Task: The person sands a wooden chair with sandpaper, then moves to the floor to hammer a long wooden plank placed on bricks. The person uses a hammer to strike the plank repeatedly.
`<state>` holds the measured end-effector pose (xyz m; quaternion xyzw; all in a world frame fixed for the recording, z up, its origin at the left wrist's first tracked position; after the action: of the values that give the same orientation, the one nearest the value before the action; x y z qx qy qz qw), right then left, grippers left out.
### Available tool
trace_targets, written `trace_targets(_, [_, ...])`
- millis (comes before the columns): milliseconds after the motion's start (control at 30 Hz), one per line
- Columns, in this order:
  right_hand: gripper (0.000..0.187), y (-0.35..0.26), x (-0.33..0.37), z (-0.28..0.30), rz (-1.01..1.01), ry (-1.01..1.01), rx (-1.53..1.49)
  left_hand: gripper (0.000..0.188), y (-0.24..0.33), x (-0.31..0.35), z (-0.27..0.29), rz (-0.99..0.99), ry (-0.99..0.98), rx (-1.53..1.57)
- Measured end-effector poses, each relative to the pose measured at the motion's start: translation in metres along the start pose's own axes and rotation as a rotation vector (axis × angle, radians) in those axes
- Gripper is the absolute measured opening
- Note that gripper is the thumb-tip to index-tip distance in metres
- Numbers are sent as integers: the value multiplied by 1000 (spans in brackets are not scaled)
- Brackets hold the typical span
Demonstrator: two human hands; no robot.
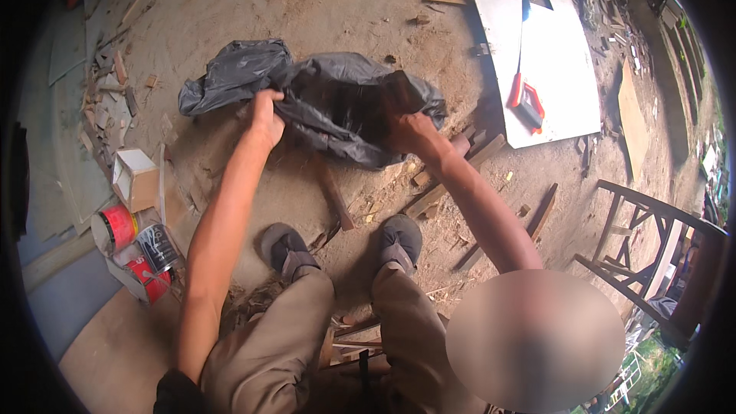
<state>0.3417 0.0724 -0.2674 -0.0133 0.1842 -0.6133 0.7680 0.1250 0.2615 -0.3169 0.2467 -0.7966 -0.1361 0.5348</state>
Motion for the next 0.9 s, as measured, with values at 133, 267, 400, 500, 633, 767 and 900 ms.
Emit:
trace_targets(133, [76, 46, -19, 48, -189, 2, -102, 19, 71, 5, -53, -149, -38, 23])
trace_targets(267, [108, 77, -64, 125, -309, 25, 240, 14, 119, 59, -132, -309, -260, 36])
trace_targets(400, [69, 85, -82, 153, -187, 121, 141, 21, 137, 69, -136, -489, -322, -273])
trace_targets(500, [32, 67, -71, 142, -236, 235, 47, 41, 113, 93, -109, -634, -96, -564])
trace_targets(633, [26, -5, -42, 118, 84, 492, 25, 24, 75, 152, -24, -974, -163, -660])
trace_targets(767, [28, -65, -25, 52, 71, 215, -300, 29, 96, 149, 76, -1354, 443, -584])
trace_targets(900, [32, -97, -26, 10, 40, -12, -452, 32, 102, 133, 44, -1182, 314, -793])
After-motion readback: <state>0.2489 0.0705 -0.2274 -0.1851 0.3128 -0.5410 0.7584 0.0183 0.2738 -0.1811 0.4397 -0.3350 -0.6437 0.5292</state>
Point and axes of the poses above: each hand's wrist, its own x-axis away from the middle knuckle, its own z-axis out of the back of the hand, y = z × x, the point moved 3 cm from there along -x, towards the middle knuckle, and after that the axes turned 12 degrees about z, right-handed, at the moved point
